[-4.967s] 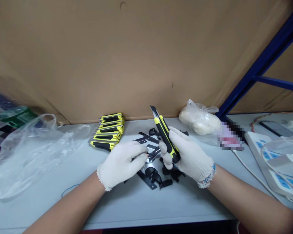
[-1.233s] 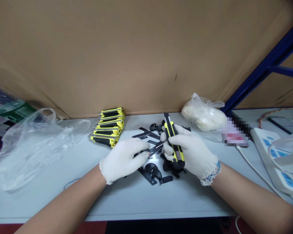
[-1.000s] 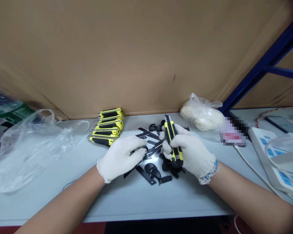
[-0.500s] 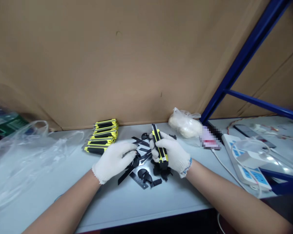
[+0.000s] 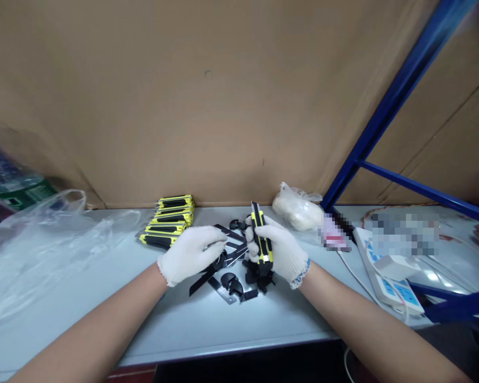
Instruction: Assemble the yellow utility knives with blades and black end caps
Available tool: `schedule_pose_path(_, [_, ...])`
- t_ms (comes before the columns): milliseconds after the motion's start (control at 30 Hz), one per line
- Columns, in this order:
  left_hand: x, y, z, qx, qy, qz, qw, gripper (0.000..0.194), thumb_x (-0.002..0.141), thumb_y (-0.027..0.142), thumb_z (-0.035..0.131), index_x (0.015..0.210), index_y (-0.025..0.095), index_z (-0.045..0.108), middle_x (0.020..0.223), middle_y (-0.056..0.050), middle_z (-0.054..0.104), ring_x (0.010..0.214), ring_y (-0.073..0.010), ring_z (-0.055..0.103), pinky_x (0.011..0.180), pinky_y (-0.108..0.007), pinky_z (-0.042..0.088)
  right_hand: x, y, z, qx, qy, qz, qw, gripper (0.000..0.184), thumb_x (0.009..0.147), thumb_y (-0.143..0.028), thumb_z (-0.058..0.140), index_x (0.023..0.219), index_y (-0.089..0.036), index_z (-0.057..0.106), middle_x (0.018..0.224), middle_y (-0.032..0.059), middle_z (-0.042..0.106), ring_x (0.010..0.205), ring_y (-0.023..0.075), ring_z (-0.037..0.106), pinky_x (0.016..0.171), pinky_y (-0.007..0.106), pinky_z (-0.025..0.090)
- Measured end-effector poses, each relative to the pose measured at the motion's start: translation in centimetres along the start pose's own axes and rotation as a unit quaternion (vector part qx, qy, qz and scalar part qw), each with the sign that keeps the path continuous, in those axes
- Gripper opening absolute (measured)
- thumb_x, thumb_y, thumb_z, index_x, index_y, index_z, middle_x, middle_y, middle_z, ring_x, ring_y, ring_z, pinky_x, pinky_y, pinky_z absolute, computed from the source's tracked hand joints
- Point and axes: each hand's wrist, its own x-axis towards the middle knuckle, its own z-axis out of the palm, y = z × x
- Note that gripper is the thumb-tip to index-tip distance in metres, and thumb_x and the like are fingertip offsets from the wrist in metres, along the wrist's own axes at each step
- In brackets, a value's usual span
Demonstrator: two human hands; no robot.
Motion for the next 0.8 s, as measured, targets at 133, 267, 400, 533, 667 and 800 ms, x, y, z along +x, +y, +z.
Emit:
schedule_pose_path(133, [0.0,-0.1,0.4,0.018,-0.012,0.027,0.999,0.024,0.106,0.026,0.053,0.105,0.022,0.077,0.092,-0.003,0.074,0.082,-0.0185,0.069,0.077,-0.031,0.051,-0.2,-0.3,0.4,0.003,0.010,-0.010,1.000,0.031,0.086,-0.022,0.073,0.116,-0.024,0.064,0.088,0.0018,0.068,0.063,0.0154,0.060,0.054,0.028,0.053])
schedule_pose_path(267, [-0.2,-0.4,0.4,0.049,-0.011,0.036,0.998,0.028,0.108,0.028,0.050,0.103,0.021,0.076,0.089,-0.004,0.072,0.080,-0.0188,0.068,0.075,-0.031,0.048,-0.3,-0.4,0.7,-0.004,0.007,-0.013,1.000,0.031,0.085,-0.020,0.072,0.115,-0.023,0.064,0.088,0.0023,0.068,0.063,0.0156,0.060,0.055,0.028,0.053])
schedule_pose_path(400, [0.0,-0.8,0.1,0.068,-0.006,0.024,0.997,0.030,0.108,0.029,0.049,0.106,0.019,0.077,0.088,-0.004,0.074,0.080,-0.0191,0.069,0.074,-0.031,0.049,0.0,0.3,0.7,-0.007,0.008,-0.008,1.000,0.036,0.071,-0.011,0.066,0.106,-0.021,0.062,0.086,0.0032,0.068,0.059,0.0151,0.059,0.051,0.028,0.052])
schedule_pose_path(533, [0.5,-1.3,-0.3,0.084,0.001,-0.010,0.996,0.029,0.109,0.029,0.050,0.111,0.020,0.077,0.089,-0.004,0.075,0.081,-0.0187,0.070,0.075,-0.031,0.050,0.5,1.0,0.7,-0.023,0.020,0.005,1.000,0.045,0.062,-0.008,0.061,0.105,-0.021,0.062,0.089,0.0045,0.070,0.056,0.0162,0.060,0.047,0.029,0.052])
schedule_pose_path(667, [0.6,-1.1,-0.6,0.127,-0.021,0.026,0.991,0.027,0.108,0.028,0.049,0.108,0.019,0.075,0.085,-0.005,0.071,0.079,-0.0206,0.067,0.073,-0.034,0.046,0.8,1.1,1.0,0.050,0.055,-0.014,0.997,0.044,0.067,-0.005,0.064,0.108,-0.022,0.061,0.092,0.0031,0.069,0.067,0.0177,0.067,0.057,0.032,0.060])
schedule_pose_path(800, [-0.3,-0.3,-0.8,0.104,-0.034,0.052,0.993,0.023,0.105,0.024,0.052,0.102,0.020,0.074,0.084,-0.004,0.070,0.077,-0.0201,0.064,0.070,-0.033,0.044,0.7,0.5,1.1,0.096,0.019,-0.041,0.994,0.035,0.089,-0.012,0.069,0.119,-0.025,0.058,0.109,0.0050,0.070,0.095,0.0248,0.075,0.082,0.048,0.067])
